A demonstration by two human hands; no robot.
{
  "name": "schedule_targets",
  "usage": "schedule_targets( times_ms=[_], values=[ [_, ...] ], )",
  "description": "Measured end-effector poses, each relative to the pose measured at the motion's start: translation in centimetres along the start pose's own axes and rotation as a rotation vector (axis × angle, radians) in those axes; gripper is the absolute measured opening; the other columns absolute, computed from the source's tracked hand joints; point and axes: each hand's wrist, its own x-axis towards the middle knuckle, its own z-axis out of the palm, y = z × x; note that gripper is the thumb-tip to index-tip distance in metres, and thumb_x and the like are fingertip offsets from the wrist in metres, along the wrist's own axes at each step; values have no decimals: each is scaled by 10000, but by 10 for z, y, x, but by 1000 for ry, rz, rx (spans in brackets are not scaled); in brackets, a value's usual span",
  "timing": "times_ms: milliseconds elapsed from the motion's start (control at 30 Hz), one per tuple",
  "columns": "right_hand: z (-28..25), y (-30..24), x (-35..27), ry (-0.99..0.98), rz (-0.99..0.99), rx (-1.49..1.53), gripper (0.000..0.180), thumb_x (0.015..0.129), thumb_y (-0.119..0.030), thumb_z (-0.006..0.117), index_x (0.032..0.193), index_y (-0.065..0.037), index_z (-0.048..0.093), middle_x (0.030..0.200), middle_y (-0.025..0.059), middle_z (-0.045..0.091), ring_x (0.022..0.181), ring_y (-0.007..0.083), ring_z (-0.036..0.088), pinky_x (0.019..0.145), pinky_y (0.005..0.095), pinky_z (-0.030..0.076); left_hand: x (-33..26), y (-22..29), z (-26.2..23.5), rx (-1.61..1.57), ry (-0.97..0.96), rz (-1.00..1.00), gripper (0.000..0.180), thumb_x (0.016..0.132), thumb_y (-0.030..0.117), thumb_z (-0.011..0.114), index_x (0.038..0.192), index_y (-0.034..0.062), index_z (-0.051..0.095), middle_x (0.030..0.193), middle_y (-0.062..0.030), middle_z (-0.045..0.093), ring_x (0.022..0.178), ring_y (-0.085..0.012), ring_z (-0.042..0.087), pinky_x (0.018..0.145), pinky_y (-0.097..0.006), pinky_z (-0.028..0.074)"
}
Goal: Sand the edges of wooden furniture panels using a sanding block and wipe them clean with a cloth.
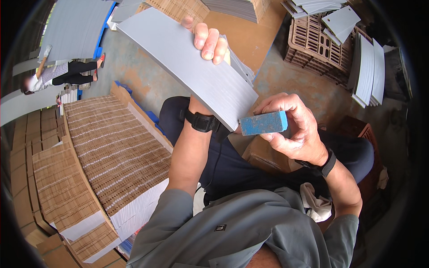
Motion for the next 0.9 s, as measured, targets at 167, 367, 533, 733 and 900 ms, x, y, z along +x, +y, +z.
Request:
schedule_targets(
  times_ms=[167,367,533,733,900],
  values=[
    [-4,-3,2,-193,38,-24,376,811,-62,738,1161,-70,598,1064,69,687,869,190,651,802,329,532,3,3,-4,18,-30,2,417,1121,340,377,1379,28,474,900,-79,553,762,-195,547,644,-312,504],
    [-14,-16,10,-222,64,-106,401,729,-22,691,1123,-25,618,977,90,651,790,207,603,782,345,530,-1,5,1,-31,50,-10,414,1112,346,405,1367,28,475,864,-94,536,732,-218,552,621,-344,525],
    [-14,-33,11,-138,141,-164,357,768,-31,706,1114,-41,617,985,76,650,841,184,594,815,327,514,-1,2,5,-129,8,-53,434,1102,364,435,1384,35,466,861,-122,559,746,-255,606,592,-396,552],
    [-17,-32,15,-79,203,-183,328,811,-57,739,1115,-52,615,983,58,662,851,176,585,813,330,503,0,3,6,-154,-24,-107,451,1104,375,420,1396,34,460,870,-129,565,757,-265,611,608,-408,564],
    [-15,-40,19,-159,185,-201,270,826,-44,718,1084,-45,639,1012,67,709,845,192,585,786,337,493,-2,3,6,-163,-51,-137,474,1106,388,402,1419,35,446,884,-130,569,771,-267,612,624,-410,564]
  ],
)
